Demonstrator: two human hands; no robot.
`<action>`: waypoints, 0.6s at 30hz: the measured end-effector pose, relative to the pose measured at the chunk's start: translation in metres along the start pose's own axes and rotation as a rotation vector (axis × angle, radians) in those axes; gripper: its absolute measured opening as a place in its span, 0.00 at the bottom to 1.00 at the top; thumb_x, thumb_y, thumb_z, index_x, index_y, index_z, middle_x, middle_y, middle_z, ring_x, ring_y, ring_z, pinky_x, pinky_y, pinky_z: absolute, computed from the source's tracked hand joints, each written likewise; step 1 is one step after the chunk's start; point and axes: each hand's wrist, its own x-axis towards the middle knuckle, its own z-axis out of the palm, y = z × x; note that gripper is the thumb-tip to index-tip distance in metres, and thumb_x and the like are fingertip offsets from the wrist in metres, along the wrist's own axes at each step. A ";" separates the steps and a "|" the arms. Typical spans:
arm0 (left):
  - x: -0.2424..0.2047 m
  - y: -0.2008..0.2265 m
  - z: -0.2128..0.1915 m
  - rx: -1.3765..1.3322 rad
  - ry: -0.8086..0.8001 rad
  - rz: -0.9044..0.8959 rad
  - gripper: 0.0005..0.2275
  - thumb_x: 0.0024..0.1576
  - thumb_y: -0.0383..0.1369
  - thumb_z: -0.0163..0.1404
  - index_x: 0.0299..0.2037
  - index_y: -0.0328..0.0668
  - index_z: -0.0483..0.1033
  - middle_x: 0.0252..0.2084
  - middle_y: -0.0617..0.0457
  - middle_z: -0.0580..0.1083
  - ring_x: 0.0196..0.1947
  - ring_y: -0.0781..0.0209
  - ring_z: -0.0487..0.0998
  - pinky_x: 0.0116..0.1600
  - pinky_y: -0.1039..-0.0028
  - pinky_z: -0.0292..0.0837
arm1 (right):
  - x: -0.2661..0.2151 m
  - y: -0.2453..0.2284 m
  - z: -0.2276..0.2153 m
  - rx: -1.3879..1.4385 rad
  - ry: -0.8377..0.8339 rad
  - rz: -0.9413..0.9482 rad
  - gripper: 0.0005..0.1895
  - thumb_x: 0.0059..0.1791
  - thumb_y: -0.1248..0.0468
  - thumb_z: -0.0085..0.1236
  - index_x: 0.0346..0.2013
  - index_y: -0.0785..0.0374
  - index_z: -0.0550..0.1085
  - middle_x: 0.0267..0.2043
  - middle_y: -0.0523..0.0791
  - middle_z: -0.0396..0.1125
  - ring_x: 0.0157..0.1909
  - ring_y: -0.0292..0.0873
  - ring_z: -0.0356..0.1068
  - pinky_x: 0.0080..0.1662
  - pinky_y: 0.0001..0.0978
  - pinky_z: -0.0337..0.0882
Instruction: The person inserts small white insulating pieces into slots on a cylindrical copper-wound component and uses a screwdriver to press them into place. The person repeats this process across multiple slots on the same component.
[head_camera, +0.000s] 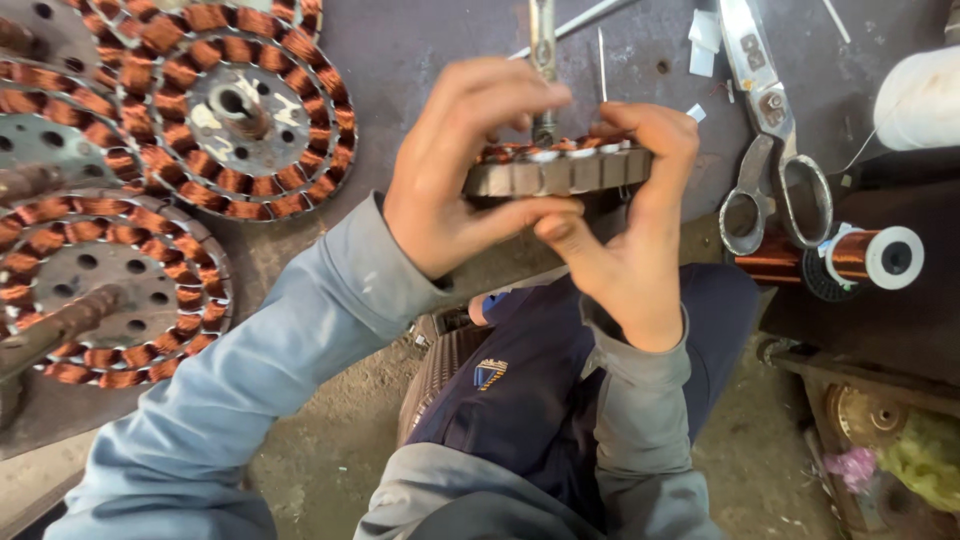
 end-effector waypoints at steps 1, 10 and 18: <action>-0.001 -0.001 0.001 0.034 0.007 -0.031 0.25 0.57 0.29 0.67 0.61 0.40 0.67 0.57 0.44 0.69 0.51 0.53 0.75 0.56 0.69 0.75 | 0.002 0.000 -0.002 0.117 0.003 0.088 0.37 0.55 0.43 0.62 0.67 0.61 0.58 0.58 0.44 0.56 0.56 0.37 0.61 0.59 0.27 0.65; -0.008 -0.009 0.017 0.072 0.051 -0.221 0.21 0.62 0.25 0.62 0.63 0.44 0.69 0.57 0.50 0.75 0.52 0.60 0.81 0.56 0.73 0.78 | 0.006 -0.001 -0.003 0.208 0.168 0.165 0.20 0.65 0.59 0.54 0.68 0.62 0.63 0.55 0.41 0.59 0.48 0.32 0.58 0.54 0.22 0.60; -0.012 -0.008 0.020 0.039 0.081 -0.210 0.21 0.62 0.24 0.61 0.64 0.48 0.70 0.53 0.50 0.76 0.51 0.59 0.81 0.54 0.75 0.77 | 0.006 -0.004 -0.004 0.633 0.207 0.173 0.15 0.62 0.69 0.57 0.61 0.67 0.66 0.50 0.43 0.62 0.52 0.35 0.60 0.57 0.25 0.62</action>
